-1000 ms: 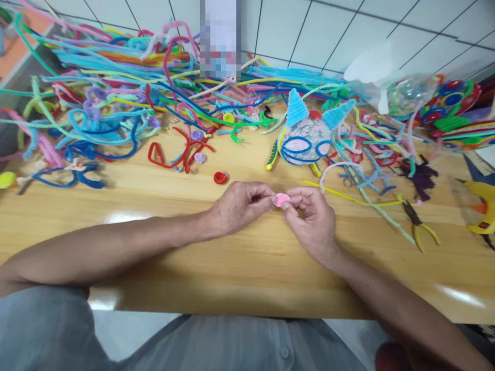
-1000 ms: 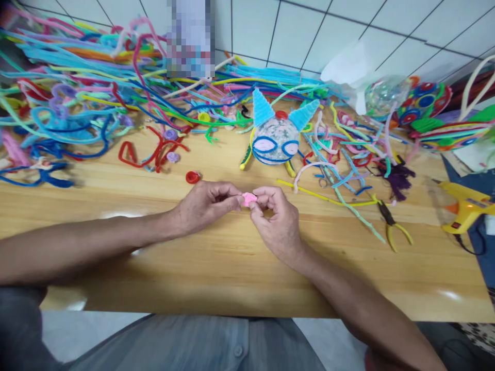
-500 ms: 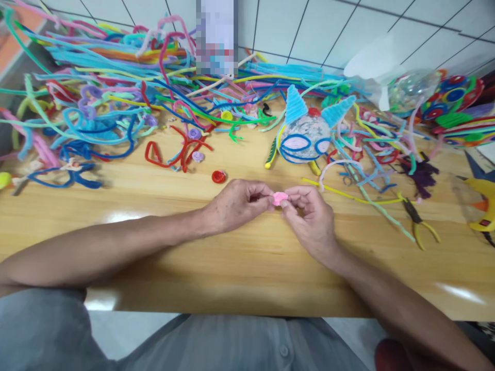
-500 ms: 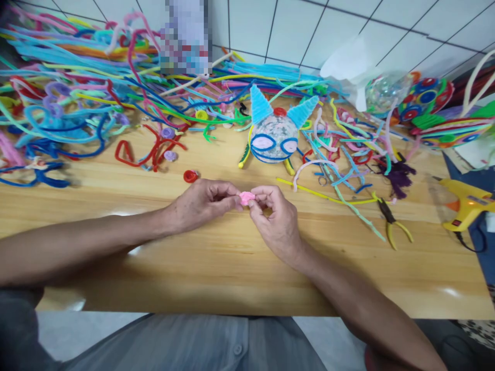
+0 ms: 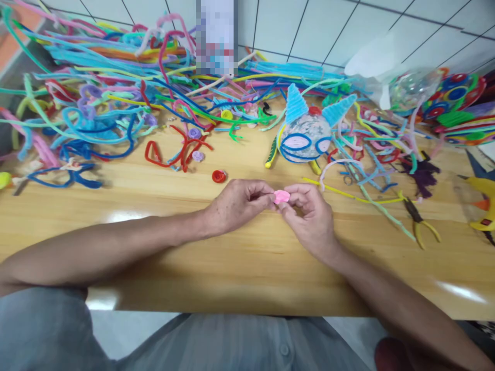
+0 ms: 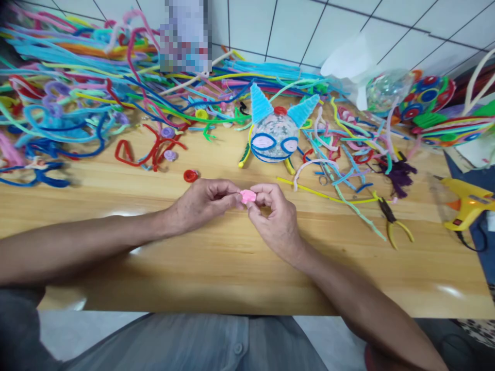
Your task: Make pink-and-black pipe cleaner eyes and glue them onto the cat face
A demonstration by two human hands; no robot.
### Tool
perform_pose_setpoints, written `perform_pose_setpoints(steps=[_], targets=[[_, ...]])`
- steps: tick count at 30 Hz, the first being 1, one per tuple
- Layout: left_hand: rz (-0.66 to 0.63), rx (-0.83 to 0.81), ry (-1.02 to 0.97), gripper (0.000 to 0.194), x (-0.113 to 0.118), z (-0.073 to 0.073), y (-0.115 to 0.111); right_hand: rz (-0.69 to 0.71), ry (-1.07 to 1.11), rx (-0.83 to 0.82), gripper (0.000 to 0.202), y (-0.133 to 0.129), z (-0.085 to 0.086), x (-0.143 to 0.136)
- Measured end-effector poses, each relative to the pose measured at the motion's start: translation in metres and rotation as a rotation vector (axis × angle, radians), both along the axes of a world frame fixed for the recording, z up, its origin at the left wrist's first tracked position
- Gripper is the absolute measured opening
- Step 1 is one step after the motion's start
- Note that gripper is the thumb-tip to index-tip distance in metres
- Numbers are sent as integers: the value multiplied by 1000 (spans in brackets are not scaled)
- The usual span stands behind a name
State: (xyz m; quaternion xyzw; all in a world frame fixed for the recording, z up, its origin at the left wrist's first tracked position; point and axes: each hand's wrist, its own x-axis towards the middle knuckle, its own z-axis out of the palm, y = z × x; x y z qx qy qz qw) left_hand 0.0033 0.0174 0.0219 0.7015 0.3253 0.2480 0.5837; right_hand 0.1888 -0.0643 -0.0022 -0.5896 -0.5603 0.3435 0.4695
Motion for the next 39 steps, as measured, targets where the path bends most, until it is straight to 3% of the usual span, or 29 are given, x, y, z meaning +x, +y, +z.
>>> perform_pose_setpoints(steps=[5, 12, 17, 24, 26, 32, 39], targets=[[-22, 60, 13, 23, -1, -4, -3, -30, 28, -47, 23, 0, 3, 0], [-11, 323, 51, 24, -3, -10, -7, -27, 113, -113, 26, 1, 5, -3], [-2, 441, 69, 22, -5, -9, -7, -26, 120, -114, 24, 1, 6, -4], [-47, 748, 122, 24, -7, -8, -8, -14, 167, -140, 26, 2, 8, -3], [-31, 700, 108, 23, -6, -8, -7, -7, 186, -146, 26, 3, 8, -3], [41, 286, 46, 18, -4, -5, -4, 43, 234, -143, 26, 5, 7, -2], [58, 97, -1, 19, -2, 0, -1, 12, 106, -155, 14, 5, 14, 4]])
